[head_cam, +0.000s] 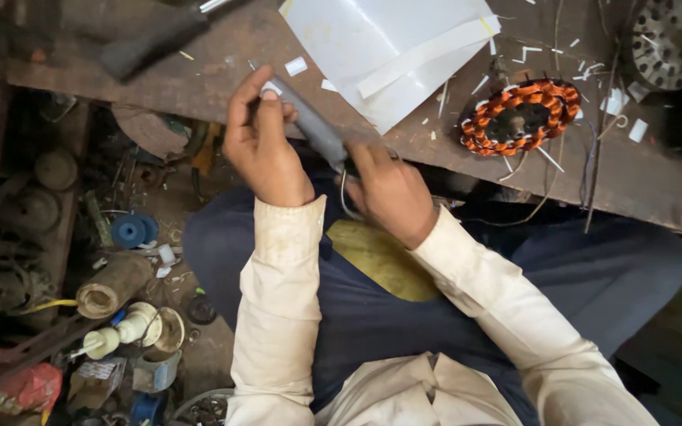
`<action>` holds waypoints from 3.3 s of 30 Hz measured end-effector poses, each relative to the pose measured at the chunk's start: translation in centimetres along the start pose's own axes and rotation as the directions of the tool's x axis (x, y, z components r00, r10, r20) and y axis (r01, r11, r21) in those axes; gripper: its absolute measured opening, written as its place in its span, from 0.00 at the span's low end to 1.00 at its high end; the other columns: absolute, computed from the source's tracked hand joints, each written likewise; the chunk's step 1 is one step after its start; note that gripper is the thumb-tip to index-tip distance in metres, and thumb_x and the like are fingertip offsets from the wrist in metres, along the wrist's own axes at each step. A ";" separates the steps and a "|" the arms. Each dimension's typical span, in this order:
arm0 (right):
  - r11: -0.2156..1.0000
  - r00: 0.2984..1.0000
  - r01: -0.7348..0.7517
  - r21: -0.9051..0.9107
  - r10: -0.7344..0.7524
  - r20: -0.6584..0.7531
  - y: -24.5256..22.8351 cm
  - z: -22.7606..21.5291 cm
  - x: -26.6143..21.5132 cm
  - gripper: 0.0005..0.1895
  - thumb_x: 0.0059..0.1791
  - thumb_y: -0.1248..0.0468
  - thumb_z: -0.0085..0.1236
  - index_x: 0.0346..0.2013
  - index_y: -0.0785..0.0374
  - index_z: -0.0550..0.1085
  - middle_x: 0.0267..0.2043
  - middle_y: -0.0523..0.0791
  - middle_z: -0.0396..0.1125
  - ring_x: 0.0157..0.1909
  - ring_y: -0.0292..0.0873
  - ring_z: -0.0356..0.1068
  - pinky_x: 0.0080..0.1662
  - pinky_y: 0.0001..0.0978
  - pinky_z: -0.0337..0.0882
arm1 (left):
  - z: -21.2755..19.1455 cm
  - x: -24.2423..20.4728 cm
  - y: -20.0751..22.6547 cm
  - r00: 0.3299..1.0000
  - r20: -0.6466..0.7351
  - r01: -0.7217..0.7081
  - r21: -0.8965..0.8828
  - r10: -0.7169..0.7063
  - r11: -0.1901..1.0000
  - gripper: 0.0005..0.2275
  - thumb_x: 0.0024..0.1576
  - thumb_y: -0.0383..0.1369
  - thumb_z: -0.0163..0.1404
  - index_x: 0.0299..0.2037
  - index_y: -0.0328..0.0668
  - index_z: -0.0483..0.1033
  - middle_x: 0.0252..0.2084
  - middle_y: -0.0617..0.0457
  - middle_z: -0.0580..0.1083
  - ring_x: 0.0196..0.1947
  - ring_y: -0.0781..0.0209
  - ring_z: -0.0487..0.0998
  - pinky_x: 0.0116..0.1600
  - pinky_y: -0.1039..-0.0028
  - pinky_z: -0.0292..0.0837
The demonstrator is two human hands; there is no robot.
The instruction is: The person cuts small rectangular pieces from a white insulating sheet using scissors and inserts them into the slots of a copper-wound motor armature. The person repeats this process multiple times, placing insulation between the copper windings.
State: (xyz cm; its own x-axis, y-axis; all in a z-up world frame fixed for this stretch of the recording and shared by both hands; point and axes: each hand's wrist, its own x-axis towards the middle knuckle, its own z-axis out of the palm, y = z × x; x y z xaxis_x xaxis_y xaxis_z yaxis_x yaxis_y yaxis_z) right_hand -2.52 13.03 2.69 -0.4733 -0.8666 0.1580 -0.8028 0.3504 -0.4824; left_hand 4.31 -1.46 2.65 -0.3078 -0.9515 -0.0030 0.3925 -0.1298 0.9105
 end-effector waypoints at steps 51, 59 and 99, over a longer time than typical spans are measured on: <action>0.972 0.883 0.042 0.231 0.072 -0.464 11.9 -16.0 -10.2 0.08 0.43 0.76 0.67 0.34 0.69 0.76 0.35 0.50 0.72 0.34 0.45 0.75 0.37 0.32 0.74 | 13.7 -12.4 -3.1 0.397 0.710 0.457 0.397 -0.582 0.796 0.06 0.64 0.21 0.53 0.48 0.26 0.78 0.40 0.49 0.78 0.36 0.67 0.78 0.43 0.77 0.76; 0.783 0.884 -0.083 0.617 0.344 -0.317 10.9 -14.8 -10.0 0.09 0.48 0.76 0.65 0.42 0.74 0.76 0.44 0.54 0.75 0.44 0.44 0.79 0.45 0.30 0.80 | 13.8 -12.7 -0.8 0.595 0.774 -0.149 0.372 -0.218 0.916 0.03 0.64 0.24 0.52 0.44 0.32 0.73 0.44 0.48 0.74 0.42 0.63 0.79 0.49 0.77 0.76; 0.328 0.839 0.115 0.938 0.473 -0.268 10.6 -13.4 -10.9 0.07 0.50 0.72 0.61 0.39 0.62 0.72 0.45 0.49 0.71 0.43 0.39 0.75 0.49 0.32 0.78 | 11.6 -15.1 -3.3 0.635 0.732 0.305 0.054 -0.246 0.951 0.06 0.67 0.24 0.53 0.52 0.33 0.72 0.51 0.49 0.71 0.49 0.66 0.73 0.59 0.77 0.71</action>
State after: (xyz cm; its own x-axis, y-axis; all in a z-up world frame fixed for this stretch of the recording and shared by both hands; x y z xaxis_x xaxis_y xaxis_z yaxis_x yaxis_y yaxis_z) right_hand -10.76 30.95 7.43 -0.8744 -0.4659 0.1355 0.0225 -0.3179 -0.9479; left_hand -2.40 16.56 4.51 -0.9265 -0.3683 0.0770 0.2322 -0.3986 0.8873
